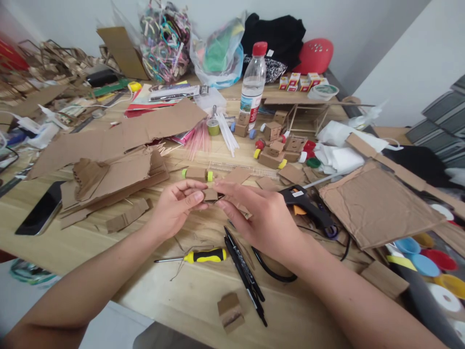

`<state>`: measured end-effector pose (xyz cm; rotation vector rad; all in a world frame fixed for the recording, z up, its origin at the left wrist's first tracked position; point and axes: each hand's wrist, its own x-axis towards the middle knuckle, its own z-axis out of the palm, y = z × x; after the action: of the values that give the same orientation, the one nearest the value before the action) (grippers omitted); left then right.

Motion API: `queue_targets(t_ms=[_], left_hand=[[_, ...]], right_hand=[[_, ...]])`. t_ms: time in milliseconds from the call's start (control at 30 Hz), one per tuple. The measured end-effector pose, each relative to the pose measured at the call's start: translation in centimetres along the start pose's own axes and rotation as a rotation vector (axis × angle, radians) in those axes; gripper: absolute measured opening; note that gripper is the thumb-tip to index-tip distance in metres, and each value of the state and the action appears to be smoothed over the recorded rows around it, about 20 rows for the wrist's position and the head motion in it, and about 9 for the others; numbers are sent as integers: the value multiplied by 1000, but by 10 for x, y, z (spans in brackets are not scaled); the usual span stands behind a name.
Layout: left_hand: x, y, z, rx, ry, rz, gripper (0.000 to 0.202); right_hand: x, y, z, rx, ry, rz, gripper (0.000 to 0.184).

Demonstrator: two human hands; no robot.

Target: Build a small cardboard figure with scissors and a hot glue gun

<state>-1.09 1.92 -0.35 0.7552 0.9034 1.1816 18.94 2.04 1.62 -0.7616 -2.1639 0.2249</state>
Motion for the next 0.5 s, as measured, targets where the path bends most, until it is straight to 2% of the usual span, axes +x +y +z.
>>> queue_targets(t_ms=[200,367,500], left_hand=[[1,1,-1,-67,-52,-124,45],[1,-5,-4,-69,-77,-154,28],[1,-5,-4,-81,-81,-180,23]], right_hand=[[2,-2,-1,-2,-34,46,29],[1,-4,3,-17,-11,72,27],[1,-4,4,-6,-24,86,27]])
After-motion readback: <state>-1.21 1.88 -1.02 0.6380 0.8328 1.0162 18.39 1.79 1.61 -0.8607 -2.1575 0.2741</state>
